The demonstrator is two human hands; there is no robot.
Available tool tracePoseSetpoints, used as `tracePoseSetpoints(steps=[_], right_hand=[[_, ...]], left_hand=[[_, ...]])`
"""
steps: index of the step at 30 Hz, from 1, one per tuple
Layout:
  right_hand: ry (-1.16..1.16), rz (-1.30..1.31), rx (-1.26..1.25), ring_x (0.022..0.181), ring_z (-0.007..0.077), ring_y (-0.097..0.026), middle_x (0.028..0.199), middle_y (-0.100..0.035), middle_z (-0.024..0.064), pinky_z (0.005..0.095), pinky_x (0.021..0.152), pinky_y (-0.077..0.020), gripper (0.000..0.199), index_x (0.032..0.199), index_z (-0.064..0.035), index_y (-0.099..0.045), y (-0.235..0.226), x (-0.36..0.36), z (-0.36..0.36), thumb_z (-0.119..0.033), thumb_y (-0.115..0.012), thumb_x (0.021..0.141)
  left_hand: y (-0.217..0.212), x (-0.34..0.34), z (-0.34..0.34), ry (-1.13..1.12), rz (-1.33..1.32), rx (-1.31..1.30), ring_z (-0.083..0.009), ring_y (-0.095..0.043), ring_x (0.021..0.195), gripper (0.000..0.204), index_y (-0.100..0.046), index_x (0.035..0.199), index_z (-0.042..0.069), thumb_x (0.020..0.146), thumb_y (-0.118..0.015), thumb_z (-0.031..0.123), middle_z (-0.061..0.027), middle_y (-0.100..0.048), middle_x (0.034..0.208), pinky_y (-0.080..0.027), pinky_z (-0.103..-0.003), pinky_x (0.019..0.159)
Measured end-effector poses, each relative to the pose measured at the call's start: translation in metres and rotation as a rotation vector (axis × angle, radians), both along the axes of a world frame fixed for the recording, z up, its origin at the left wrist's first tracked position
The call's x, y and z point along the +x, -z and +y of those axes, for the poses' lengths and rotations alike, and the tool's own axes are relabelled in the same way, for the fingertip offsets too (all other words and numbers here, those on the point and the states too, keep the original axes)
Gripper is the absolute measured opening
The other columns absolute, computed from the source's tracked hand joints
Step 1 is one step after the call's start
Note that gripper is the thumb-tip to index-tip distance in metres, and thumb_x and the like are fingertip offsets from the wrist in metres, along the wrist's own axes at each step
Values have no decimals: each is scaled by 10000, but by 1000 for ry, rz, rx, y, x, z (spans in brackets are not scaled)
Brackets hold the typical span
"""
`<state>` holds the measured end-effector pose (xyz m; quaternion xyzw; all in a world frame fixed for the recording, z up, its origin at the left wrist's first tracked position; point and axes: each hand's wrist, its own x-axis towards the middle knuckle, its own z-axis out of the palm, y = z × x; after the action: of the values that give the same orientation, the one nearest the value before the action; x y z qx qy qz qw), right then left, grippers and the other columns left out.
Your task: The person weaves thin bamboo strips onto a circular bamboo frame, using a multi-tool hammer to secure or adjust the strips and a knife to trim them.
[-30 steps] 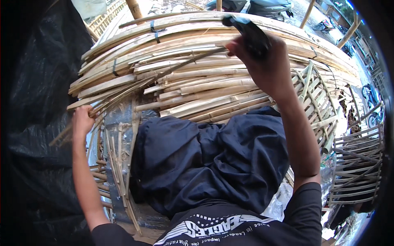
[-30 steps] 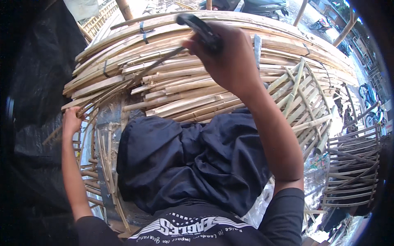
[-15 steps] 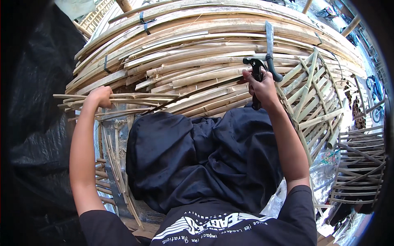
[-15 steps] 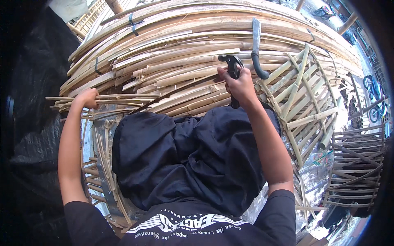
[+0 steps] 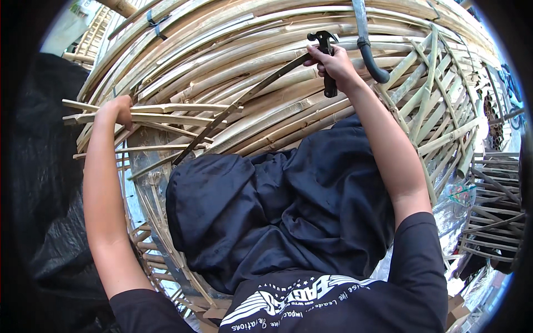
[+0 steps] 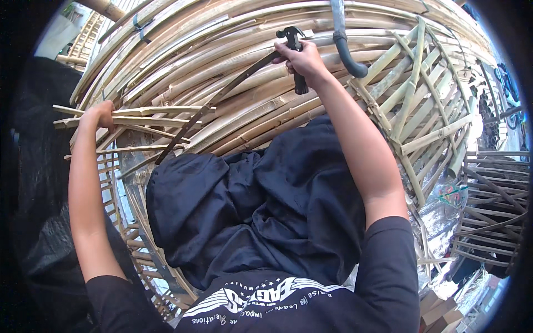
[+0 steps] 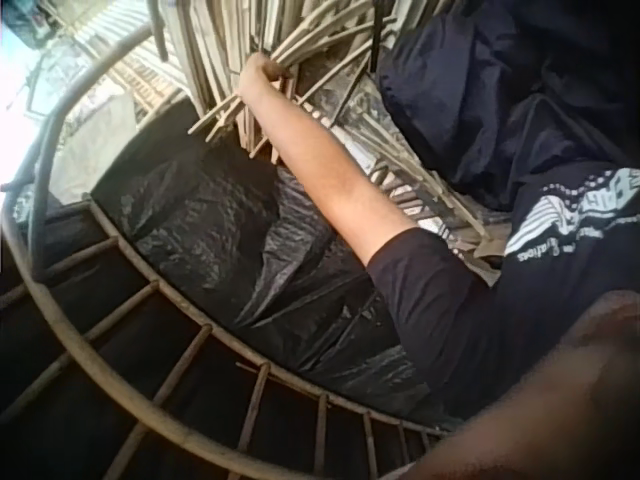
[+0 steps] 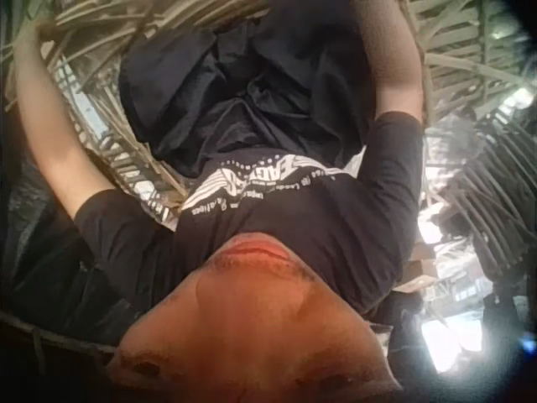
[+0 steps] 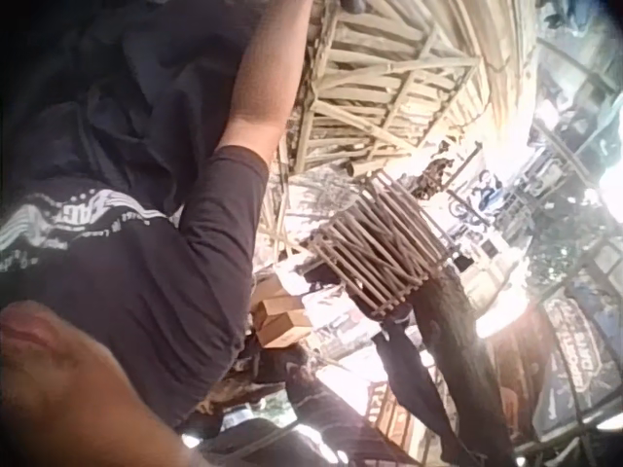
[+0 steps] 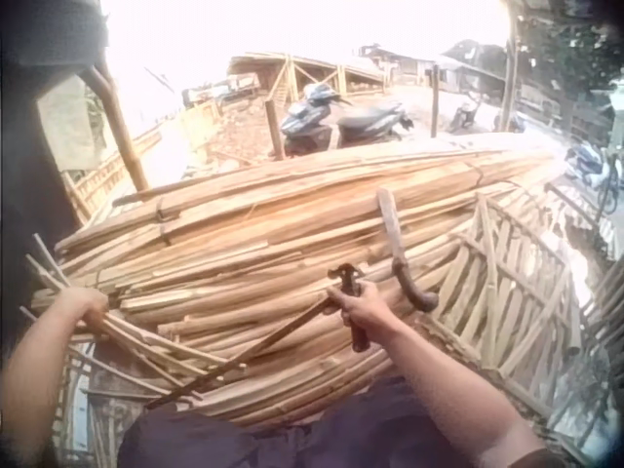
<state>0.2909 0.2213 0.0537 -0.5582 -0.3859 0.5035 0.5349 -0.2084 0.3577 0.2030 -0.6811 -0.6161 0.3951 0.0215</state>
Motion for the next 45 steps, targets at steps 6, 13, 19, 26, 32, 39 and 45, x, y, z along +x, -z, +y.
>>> tracePoseSetpoints(steps=[6, 13, 19, 26, 32, 39, 45], right_hand=[[42, 49, -65, 518, 37, -489, 808, -751, 108, 210, 485, -422, 233, 1012, -50, -670, 23, 3, 7, -265, -749, 971], [121, 4, -105, 547, 28, -488, 833, -709, 69, 205, 510, -430, 280, 1052, -56, -660, 22, 2, 2, -298, -765, 961], [178, -16, -29, 567, 44, -508, 807, -707, 38, 219, 520, -440, 247, 1017, -54, -667, 32, 0, 8, -271, -767, 958], [202, 41, -72, 546, 31, -457, 847, -658, 27, 221, 504, -415, 252, 1078, -72, -639, 28, 1, 5, -260, -763, 964], [196, -60, -35, 555, 35, -476, 862, -675, 36, 223, 496, -420, 273, 1049, -67, -640, 27, -4, 14, -286, -773, 955], [198, -104, -28, 563, 39, -491, 883, -710, 46, 243, 495, -453, 270, 1042, -78, -630, 34, 0, 18, -311, -747, 973], [218, -122, -83, 526, 59, -492, 831, -668, 71, 230, 457, -421, 215, 1048, -26, -624, 24, 5, 18, -224, -696, 1006]], left_hand=[[24, 17, 28, 124, 59, 52, -320, -609, 1273, 478, -688, 1185, 117, 724, -813, 97, -138, -693, 1272, -287, -637, 1198], [69, 26, 32, 292, -27, 163, -316, -564, 1318, 386, -655, 1148, 88, 797, -617, -69, -122, -672, 1261, -206, -783, 1151], [101, 30, 8, 425, 62, 328, -302, -479, 1408, 590, -472, 1450, 124, 888, -571, -25, -95, -535, 1469, -262, -721, 1175], [156, 171, -143, 489, -843, 544, -312, -443, 1421, 542, -505, 1471, 113, 975, -643, 281, -109, -535, 1461, -331, -611, 1168], [211, 205, -127, 516, -992, 701, -296, -475, 1371, 451, -602, 1369, 127, 946, -686, 257, -92, -608, 1320, -328, -615, 1164], [210, 203, -115, 531, -1119, 677, -247, -620, 1059, 356, -690, 1294, 227, 941, -702, 267, -26, -642, 1051, -370, -570, 1093], [209, 202, -108, 583, -1133, 638, -241, -639, 1007, 386, -670, 1337, 242, 954, -691, 281, -20, -666, 999, -377, -547, 1079]])
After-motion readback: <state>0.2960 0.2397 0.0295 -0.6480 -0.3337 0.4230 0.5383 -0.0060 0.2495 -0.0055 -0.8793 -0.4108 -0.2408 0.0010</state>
